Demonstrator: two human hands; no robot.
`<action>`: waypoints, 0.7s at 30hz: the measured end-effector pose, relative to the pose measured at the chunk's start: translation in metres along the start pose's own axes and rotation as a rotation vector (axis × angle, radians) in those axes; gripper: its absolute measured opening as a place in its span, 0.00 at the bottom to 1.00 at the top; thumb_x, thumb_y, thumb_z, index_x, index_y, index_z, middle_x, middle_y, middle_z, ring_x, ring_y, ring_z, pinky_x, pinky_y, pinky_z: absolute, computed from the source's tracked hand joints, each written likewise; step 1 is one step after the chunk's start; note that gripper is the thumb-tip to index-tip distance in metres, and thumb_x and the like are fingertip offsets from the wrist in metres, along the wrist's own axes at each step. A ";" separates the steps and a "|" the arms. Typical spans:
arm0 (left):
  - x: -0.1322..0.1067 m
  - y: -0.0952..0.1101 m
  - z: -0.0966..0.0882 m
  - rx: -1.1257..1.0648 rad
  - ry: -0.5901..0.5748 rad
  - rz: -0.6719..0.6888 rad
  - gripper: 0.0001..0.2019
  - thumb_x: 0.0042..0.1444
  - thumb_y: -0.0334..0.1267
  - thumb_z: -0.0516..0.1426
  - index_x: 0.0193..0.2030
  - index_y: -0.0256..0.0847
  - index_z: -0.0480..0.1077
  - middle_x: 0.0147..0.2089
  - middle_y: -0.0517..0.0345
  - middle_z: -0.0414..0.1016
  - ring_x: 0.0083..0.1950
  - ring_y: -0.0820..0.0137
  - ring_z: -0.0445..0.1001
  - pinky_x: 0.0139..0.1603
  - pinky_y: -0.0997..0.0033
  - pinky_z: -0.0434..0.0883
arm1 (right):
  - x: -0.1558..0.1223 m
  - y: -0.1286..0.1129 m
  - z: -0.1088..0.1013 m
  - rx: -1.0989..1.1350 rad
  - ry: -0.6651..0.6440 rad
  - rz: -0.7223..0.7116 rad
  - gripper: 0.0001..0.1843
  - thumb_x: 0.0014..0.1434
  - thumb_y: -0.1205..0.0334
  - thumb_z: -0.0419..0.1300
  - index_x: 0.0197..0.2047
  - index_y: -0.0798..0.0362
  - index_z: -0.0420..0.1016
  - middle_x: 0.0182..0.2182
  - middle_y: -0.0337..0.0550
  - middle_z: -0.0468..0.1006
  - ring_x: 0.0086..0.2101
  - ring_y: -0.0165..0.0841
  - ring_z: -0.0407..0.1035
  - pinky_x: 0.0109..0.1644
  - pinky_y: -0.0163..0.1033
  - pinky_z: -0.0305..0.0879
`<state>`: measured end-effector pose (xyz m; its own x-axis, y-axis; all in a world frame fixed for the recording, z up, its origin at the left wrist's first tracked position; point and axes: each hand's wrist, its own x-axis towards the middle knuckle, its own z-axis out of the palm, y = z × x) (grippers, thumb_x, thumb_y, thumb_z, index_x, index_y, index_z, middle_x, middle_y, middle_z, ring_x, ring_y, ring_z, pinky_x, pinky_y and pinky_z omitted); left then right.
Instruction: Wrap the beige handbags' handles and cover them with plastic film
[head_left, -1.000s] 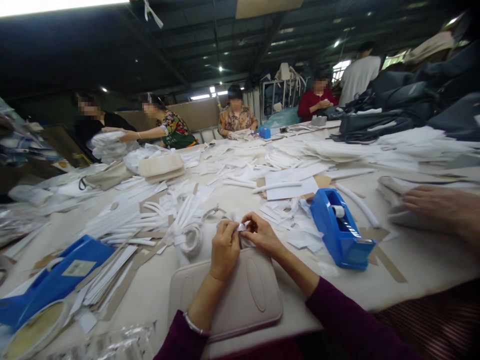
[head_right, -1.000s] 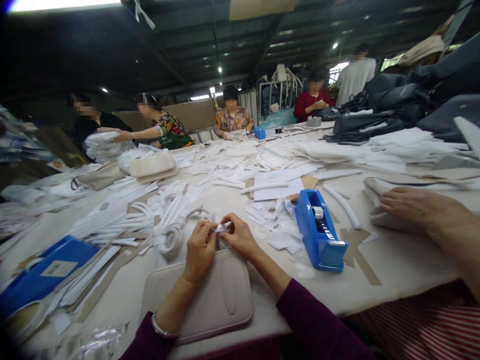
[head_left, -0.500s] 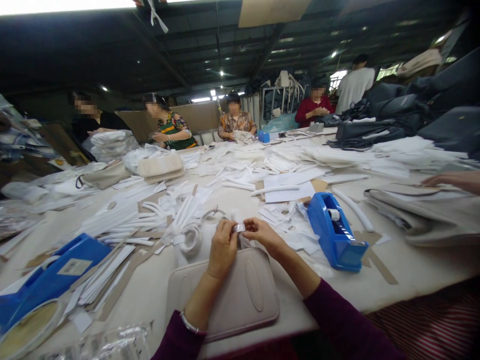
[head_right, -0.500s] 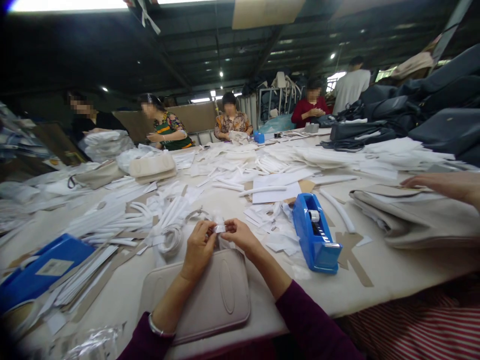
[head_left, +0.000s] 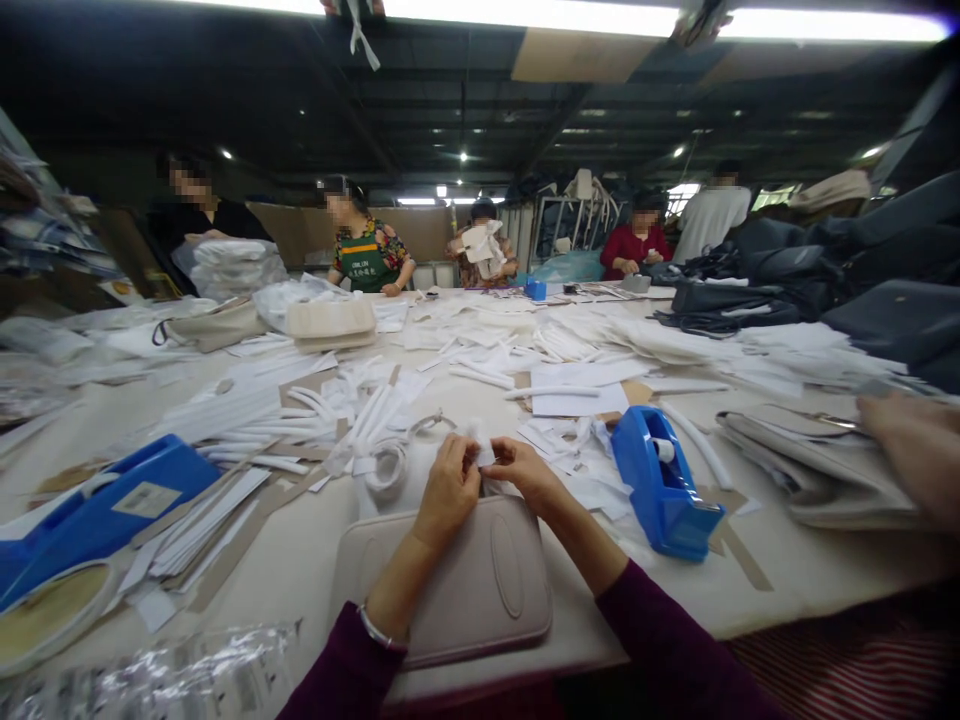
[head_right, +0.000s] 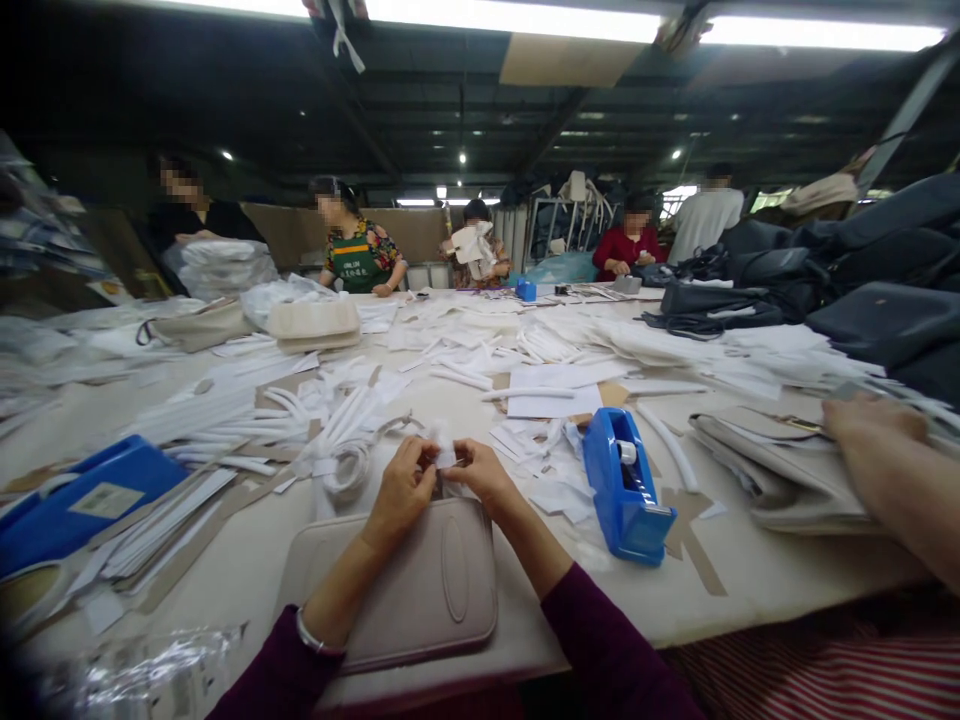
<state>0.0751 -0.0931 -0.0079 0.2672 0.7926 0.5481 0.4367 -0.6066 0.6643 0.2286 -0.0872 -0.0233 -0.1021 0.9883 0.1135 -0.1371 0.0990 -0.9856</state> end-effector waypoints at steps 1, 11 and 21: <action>0.000 -0.001 0.000 -0.008 0.009 -0.007 0.10 0.53 0.23 0.50 0.39 0.41 0.64 0.40 0.57 0.65 0.41 0.67 0.68 0.41 0.68 0.69 | 0.000 0.000 0.001 -0.003 0.001 -0.013 0.21 0.38 0.66 0.68 0.39 0.55 0.76 0.35 0.40 0.79 0.36 0.34 0.70 0.45 0.38 0.64; 0.001 0.001 -0.004 -0.041 0.057 -0.032 0.04 0.55 0.29 0.55 0.33 0.41 0.62 0.35 0.60 0.64 0.38 0.68 0.66 0.40 0.69 0.66 | -0.002 -0.007 0.008 -0.026 0.038 -0.068 0.19 0.38 0.68 0.67 0.38 0.54 0.76 0.34 0.40 0.80 0.35 0.35 0.72 0.43 0.39 0.66; -0.006 0.000 -0.004 0.009 0.213 -0.187 0.04 0.57 0.31 0.51 0.35 0.41 0.66 0.36 0.56 0.70 0.41 0.64 0.70 0.45 0.66 0.64 | -0.004 -0.006 0.008 0.187 0.084 0.030 0.21 0.35 0.69 0.69 0.37 0.56 0.77 0.34 0.42 0.81 0.36 0.35 0.73 0.46 0.40 0.65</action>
<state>0.0705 -0.0983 -0.0091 -0.0050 0.8595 0.5112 0.4693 -0.4494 0.7601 0.2224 -0.0929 -0.0167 -0.0279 0.9975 0.0655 -0.3162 0.0534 -0.9472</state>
